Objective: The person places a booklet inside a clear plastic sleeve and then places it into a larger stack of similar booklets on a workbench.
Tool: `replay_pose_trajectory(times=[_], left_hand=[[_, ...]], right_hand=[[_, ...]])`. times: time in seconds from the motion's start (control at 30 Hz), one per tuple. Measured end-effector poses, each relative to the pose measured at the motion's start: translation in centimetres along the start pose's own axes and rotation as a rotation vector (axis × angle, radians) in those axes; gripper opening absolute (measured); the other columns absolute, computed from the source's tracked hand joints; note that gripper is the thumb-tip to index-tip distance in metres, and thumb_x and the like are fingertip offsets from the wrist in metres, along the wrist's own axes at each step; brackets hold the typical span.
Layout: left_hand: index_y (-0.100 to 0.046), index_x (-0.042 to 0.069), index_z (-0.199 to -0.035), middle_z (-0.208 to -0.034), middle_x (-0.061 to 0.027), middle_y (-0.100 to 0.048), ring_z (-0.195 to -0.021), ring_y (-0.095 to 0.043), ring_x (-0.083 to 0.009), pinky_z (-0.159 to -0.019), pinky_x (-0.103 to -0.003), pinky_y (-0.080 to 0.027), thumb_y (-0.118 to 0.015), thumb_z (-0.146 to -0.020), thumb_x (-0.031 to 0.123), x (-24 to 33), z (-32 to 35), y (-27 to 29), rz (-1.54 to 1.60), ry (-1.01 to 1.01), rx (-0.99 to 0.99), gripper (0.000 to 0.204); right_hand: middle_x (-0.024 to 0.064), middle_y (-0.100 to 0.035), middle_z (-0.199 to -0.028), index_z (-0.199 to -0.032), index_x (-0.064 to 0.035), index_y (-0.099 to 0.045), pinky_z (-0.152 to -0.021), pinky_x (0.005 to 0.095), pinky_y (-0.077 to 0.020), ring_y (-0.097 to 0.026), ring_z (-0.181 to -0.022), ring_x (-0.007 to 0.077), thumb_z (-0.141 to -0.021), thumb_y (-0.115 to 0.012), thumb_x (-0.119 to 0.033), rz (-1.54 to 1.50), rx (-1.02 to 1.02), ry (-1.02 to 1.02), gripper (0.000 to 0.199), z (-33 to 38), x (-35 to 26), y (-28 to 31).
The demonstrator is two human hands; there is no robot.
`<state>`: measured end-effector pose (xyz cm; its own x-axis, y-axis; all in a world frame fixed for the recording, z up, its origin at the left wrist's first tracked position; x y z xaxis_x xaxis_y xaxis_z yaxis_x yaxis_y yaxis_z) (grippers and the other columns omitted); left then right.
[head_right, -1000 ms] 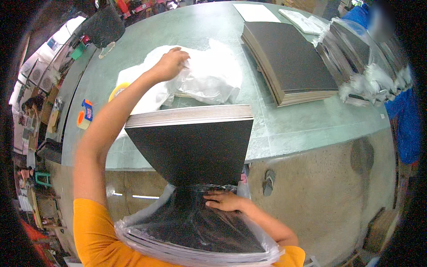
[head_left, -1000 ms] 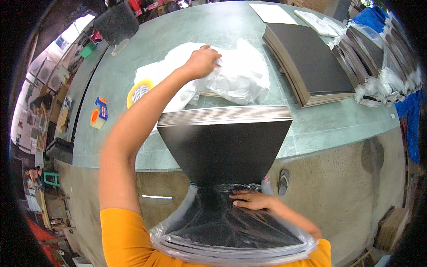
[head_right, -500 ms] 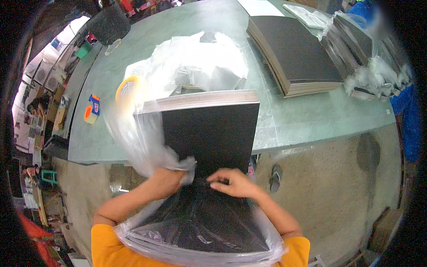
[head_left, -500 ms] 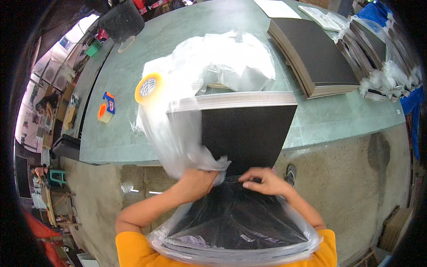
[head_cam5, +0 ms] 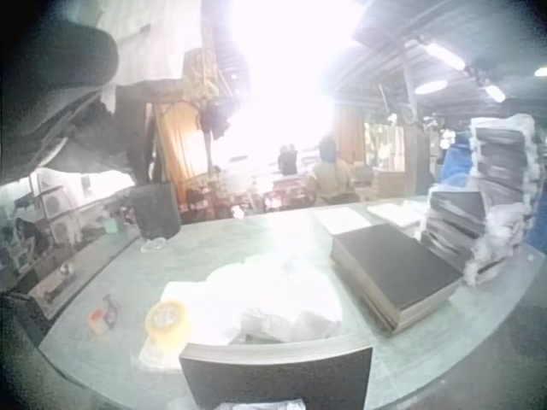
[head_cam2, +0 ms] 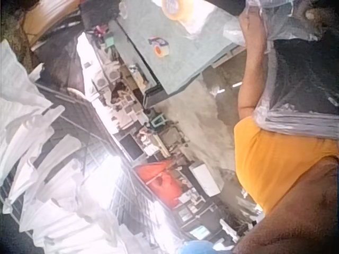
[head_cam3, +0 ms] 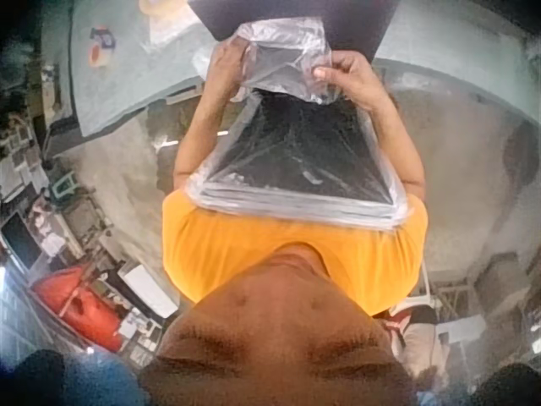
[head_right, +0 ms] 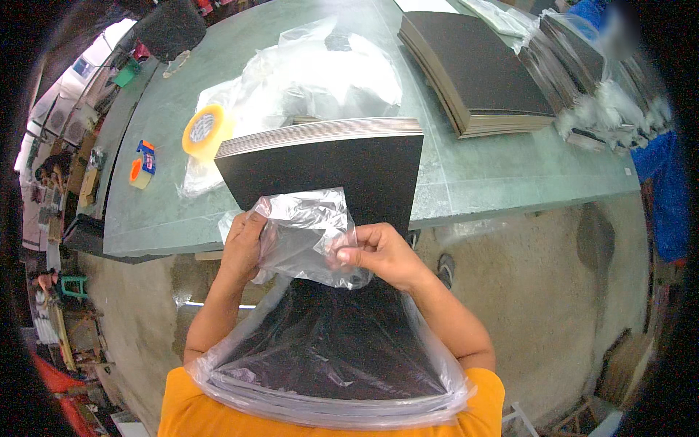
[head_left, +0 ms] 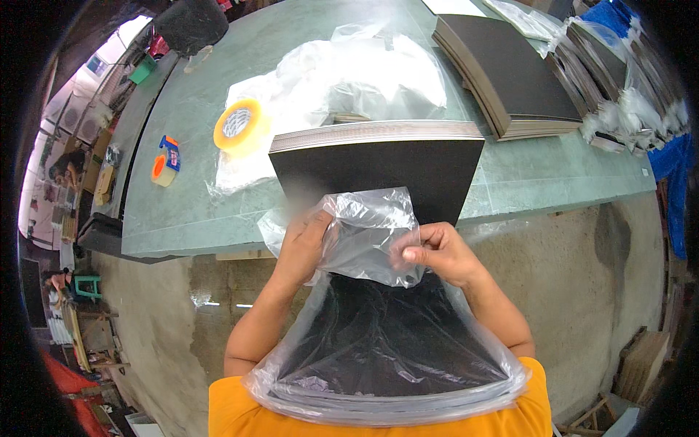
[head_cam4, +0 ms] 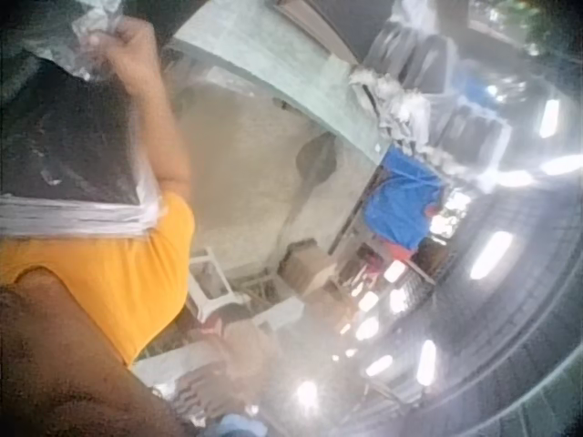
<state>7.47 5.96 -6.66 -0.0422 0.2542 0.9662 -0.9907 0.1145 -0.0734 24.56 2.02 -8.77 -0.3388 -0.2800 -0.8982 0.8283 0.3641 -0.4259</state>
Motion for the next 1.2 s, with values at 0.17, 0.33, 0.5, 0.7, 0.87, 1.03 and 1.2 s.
replay_pose_trajectory(times=[0.17,0.33,0.5,0.7,0.87,1.03,1.2], left_hand=[[-0.054,0.003,-0.091,-0.078,-0.0038,-0.055,-0.068,-0.050,-0.0091,-0.057,-0.024,-0.039,-0.057,-0.078,0.018,0.1,-0.7,1.7,-0.402,0.018,-0.196,0.020],[-0.056,0.003,-0.084,-0.062,-0.0029,-0.052,-0.055,-0.047,-0.0105,-0.051,-0.023,-0.037,-0.062,-0.074,0.012,9.3,3.4,-0.2,-0.816,-0.631,0.122,0.015],[-0.057,0.002,-0.077,-0.064,-0.0010,-0.053,-0.057,-0.047,-0.0060,-0.051,-0.020,-0.037,-0.064,-0.076,0.016,5.5,4.7,-7.3,-0.446,-0.242,-0.465,0.016],[-0.056,0.005,-0.071,-0.060,0.0046,-0.049,-0.051,-0.040,-0.0020,-0.043,-0.018,-0.031,-0.059,-0.078,0.014,1.2,0.0,4.1,-0.507,-0.175,0.000,0.011],[-0.056,0.005,-0.071,-0.058,0.0031,-0.049,-0.050,-0.041,-0.0037,-0.044,-0.019,-0.032,-0.059,-0.074,0.011,6.5,0.9,9.3,-0.482,-0.221,0.193,0.008],[-0.057,0.000,-0.074,-0.059,-0.0037,-0.054,-0.053,-0.049,-0.0088,-0.049,-0.023,-0.039,-0.064,-0.072,0.009,6.6,3.3,-2.5,-0.720,-0.386,-0.341,0.011],[-0.057,0.001,-0.075,-0.061,-0.0095,-0.055,-0.053,-0.050,-0.0155,-0.050,-0.028,-0.039,-0.062,-0.073,0.009,6.5,3.6,-4.8,-0.671,-0.426,-0.459,0.010]], right_hand=[[0.0090,-0.061,-0.071,-0.081,0.0031,-0.061,-0.057,0.0254,-0.0479,-0.058,-0.062,0.0136,-0.075,-0.062,-0.008,0.193,0.073,-0.122,0.013,0.4,0.4,1.7],[0.0064,-0.060,-0.067,-0.072,0.0015,-0.060,-0.056,0.0237,-0.0454,-0.056,-0.059,0.0110,-0.073,-0.065,-0.012,-0.147,0.052,-0.089,0.014,1.2,-1.6,0.4],[0.0027,-0.058,-0.062,-0.065,-0.0029,-0.057,-0.049,0.0233,-0.0416,-0.052,-0.053,0.0090,-0.070,-0.069,-0.024,-0.207,0.034,0.060,0.025,0.1,-0.7,-0.9],[0.0073,-0.050,-0.057,-0.064,-0.0035,-0.048,-0.042,0.0254,-0.0376,-0.046,-0.047,0.0158,-0.081,-0.056,-0.022,-0.589,-0.166,0.218,0.026,1.0,-3.9,0.0],[0.0094,-0.056,-0.066,-0.067,-0.0011,-0.054,-0.053,0.0293,-0.0428,-0.053,-0.060,0.0176,-0.084,-0.052,-0.016,0.014,0.069,0.255,0.023,1.6,-4.0,2.6],[0.0093,-0.058,-0.077,-0.072,0.0002,-0.060,-0.068,0.0292,-0.0415,-0.054,-0.074,0.0201,-0.087,-0.045,-0.025,0.690,0.259,0.653,0.033,0.8,-8.5,-1.3],[0.0109,-0.056,-0.072,-0.072,-0.0021,-0.060,-0.064,0.0340,-0.0405,-0.052,-0.070,0.0257,-0.085,-0.047,-0.032,1.089,-0.061,0.510,0.035,-0.5,-7.0,-4.3]])
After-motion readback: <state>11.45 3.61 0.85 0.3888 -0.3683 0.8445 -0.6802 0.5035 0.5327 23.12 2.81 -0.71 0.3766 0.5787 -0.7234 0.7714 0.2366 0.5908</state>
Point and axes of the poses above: each hand's wrist, its own z-axis away from the middle knuckle, its own y-axis out of the back of the hand, x = y × z, the point moved 8 cm from there along -z, towards the middle knuckle
